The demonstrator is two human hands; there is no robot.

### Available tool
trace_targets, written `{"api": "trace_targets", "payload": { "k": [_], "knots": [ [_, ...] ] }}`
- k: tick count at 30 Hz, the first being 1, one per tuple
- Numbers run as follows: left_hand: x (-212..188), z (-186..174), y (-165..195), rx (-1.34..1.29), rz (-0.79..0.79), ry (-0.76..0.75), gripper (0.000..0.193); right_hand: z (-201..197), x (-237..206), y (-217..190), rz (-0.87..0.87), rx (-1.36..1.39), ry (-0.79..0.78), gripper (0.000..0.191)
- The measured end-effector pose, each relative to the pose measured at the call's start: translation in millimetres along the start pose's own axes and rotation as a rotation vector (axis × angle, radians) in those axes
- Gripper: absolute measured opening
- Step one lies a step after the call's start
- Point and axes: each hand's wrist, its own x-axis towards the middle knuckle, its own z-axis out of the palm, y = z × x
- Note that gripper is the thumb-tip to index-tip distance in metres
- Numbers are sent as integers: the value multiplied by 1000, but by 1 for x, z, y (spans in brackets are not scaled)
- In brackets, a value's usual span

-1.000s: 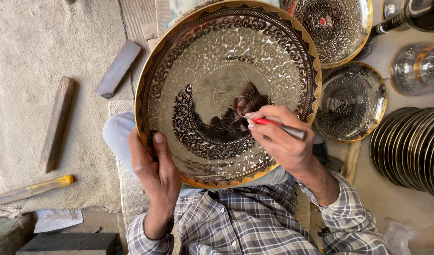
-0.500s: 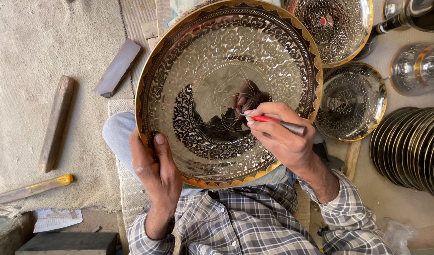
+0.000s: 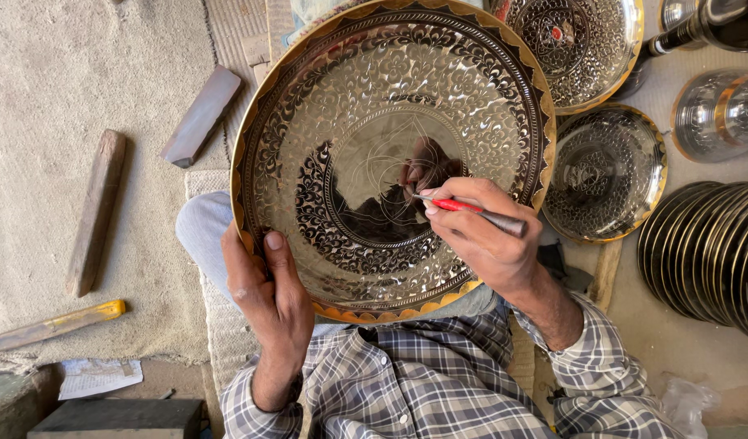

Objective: The person sits cross-legged with a large decorative brass tray on their lap and engraves floral patterns into its surface, holding a chisel in one hand and striking it with a wooden mallet in the other. They reposition the tray, wipe it with a cloth, and continue chasing the pattern across the polished center.

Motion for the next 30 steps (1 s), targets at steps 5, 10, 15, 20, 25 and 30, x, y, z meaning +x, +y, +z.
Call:
{"api": "trace_targets", "payload": {
  "k": [5, 10, 15, 20, 25, 30],
  "knots": [
    [0, 1, 0, -51, 3, -1, 24, 0, -1, -2, 11, 11, 8, 18],
    [1, 1, 1, -51, 9, -4, 23, 0, -3, -4, 31, -2, 5, 18],
    [0, 0, 0, -32, -3, -6, 23, 2, -6, -6, 39, 9, 9, 19],
    [-1, 0, 0, -43, -6, 4, 26, 4, -10, -10, 53, 5, 25, 19],
    [-1, 2, 0, -50, -5, 11, 27, 6, -15, -12, 62, 14, 40, 19],
    [-1, 2, 0, -62, -5, 7, 27, 8, -18, -15, 84, 14, 57, 20]
  ]
}}
